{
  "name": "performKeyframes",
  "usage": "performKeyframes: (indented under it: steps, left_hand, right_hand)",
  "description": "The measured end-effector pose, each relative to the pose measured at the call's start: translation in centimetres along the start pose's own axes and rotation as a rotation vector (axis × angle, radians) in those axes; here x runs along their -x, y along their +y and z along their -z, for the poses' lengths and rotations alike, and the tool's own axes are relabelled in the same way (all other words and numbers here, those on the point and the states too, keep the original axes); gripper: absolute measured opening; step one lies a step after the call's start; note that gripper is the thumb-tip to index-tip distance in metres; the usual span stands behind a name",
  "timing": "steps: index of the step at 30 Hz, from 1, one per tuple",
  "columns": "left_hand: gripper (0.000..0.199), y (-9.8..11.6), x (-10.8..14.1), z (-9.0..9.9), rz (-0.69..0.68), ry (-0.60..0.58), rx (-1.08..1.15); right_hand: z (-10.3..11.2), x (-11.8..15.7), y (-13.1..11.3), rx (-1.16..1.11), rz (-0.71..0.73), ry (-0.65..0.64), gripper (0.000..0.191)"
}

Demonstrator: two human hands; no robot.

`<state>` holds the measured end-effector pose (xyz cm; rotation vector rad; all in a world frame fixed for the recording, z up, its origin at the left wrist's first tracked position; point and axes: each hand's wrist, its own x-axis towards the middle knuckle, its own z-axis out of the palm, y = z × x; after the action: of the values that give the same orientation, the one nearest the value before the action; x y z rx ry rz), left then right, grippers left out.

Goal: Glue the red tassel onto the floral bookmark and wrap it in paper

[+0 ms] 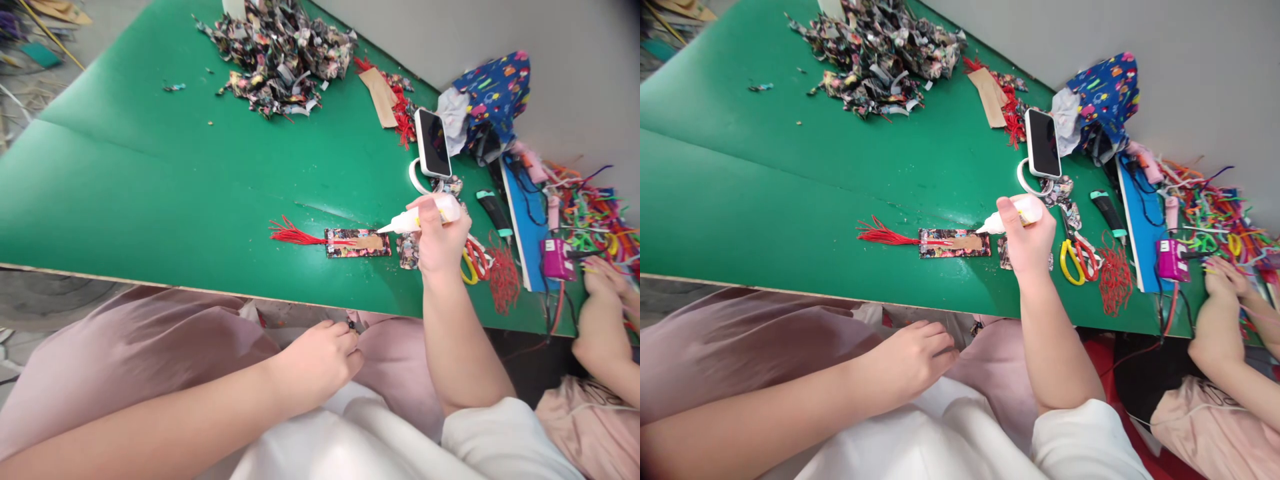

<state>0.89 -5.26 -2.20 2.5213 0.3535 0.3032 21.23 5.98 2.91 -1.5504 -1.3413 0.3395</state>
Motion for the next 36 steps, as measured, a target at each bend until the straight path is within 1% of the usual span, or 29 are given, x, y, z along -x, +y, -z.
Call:
performKeyframes:
  steps: [6,11,16,22,25,27,29,33,35,36]
  left_hand:
    - [0.018,0.0,0.1,-0.1,0.007,-0.003,0.004]
    - [0.017,0.0,0.0,-0.1,0.005,0.005,-0.008]
    - [0.016,0.1,0.0,-0.1,0.008,0.007,-0.017]
    - [0.016,0.1,0.0,0.2,0.007,0.002,-0.024]
    - [0.016,0.1,0.0,0.0,0.006,0.019,-0.028]
    - [0.015,0.1,0.0,0.0,0.0,0.061,-0.035]
    - [0.016,0.2,0.0,0.6,-0.028,0.139,-0.051]
    - [0.023,-0.3,-0.4,3.1,-0.077,0.343,-0.116]
    - [0.027,-0.8,-0.8,4.3,-0.025,0.434,-0.208]
    - [0.029,-1.1,-1.0,4.6,0.024,0.457,-0.261]
  right_hand:
    - [0.4,-0.2,0.2,0.059,0.0,0.03,0.036]
    - [0.7,-0.1,0.5,0.129,0.002,0.021,0.036]
    - [0.8,0.1,0.5,0.142,-0.023,-0.003,0.032]
    - [0.8,0.2,-0.3,0.135,0.059,0.012,0.033]
    - [0.8,0.1,-1.0,0.172,0.089,-0.006,0.032]
    - [0.8,0.1,-1.4,0.231,0.105,-0.038,0.032]
    - [0.7,0.1,-1.6,0.3,0.123,-0.07,0.032]
    - [0.4,0.3,-2.0,0.406,0.193,-0.091,0.032]
    - [0.3,0.6,-2.3,0.458,0.242,-0.11,0.032]
    - [0.3,0.7,-2.5,0.489,0.265,-0.121,0.033]
